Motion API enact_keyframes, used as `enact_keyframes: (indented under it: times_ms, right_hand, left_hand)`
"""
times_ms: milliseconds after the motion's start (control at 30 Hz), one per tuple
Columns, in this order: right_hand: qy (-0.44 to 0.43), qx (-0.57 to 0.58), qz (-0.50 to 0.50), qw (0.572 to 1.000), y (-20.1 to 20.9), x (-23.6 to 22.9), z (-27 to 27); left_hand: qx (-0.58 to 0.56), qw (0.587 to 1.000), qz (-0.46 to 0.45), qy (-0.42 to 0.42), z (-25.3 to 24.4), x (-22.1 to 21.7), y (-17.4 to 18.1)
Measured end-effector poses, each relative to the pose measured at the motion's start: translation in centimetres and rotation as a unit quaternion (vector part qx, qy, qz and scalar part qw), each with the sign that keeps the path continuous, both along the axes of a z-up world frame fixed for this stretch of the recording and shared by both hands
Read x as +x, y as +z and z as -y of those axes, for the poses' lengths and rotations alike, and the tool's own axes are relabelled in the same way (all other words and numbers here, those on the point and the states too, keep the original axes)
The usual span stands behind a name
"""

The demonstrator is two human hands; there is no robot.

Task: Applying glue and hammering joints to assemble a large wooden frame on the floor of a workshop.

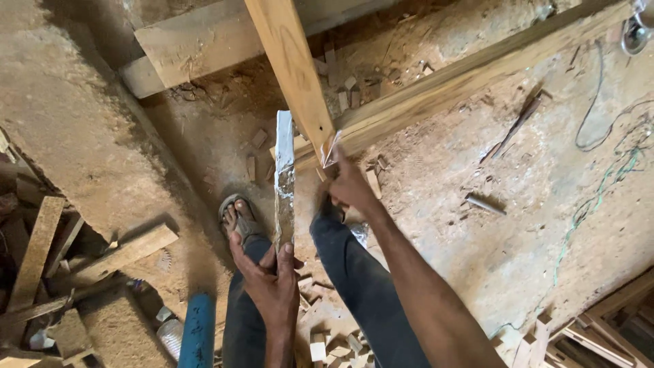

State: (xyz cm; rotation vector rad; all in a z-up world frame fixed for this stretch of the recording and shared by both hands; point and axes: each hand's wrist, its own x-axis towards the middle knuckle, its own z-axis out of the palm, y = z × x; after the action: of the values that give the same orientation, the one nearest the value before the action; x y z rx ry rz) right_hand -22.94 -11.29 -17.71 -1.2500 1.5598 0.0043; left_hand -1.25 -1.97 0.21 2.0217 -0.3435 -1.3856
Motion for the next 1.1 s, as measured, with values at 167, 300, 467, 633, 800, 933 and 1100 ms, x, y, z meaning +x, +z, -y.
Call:
enact_keyframes:
  times_ms: [167, 300, 467, 633, 800, 933, 1100]
  right_hand:
    - [-0.179, 0.189, -0.034, 0.965, 3.3, 2.1, 5.6]
    - [-0.126, 0.227, -0.035, 0.965, 1.0, 2.2, 4.1]
    - [-0.043, 0.193, -0.054, 0.979, 1.0, 3.4, 1.4]
    - [0.158, 0.148, -0.134, 0.967, -2.4, 2.6, -3.6]
    - [0.195, 0.136, -0.186, 0.953, 1.4, 4.8, -3.3]
    - [0.244, -0.026, -0.227, 0.943, 0.7, 3.7, -5.4]
    - [0.205, 0.039, -0.225, 0.952, 0.2, 5.5, -2.1]
  left_hand:
    - [-0.011, 1.0, -0.019, 0.011, -1.1, 0.1, -0.4]
    - [-0.01, 0.999, -0.029, 0.037, -1.2, 0.2, -0.5]
    - [-0.035, 0.998, -0.032, 0.038, -1.3, 0.3, -0.9]
    - [0.01, 1.0, -0.017, 0.015, -1.3, 0.9, -0.7]
    - [-0.01, 0.999, -0.023, 0.03, -1.4, 0.7, -0.6]
    - [-0.02, 0.998, -0.039, 0.048, -1.2, 0.7, -0.6]
    - [-0.021, 0.999, -0.019, 0.014, -1.6, 0.6, -0.9]
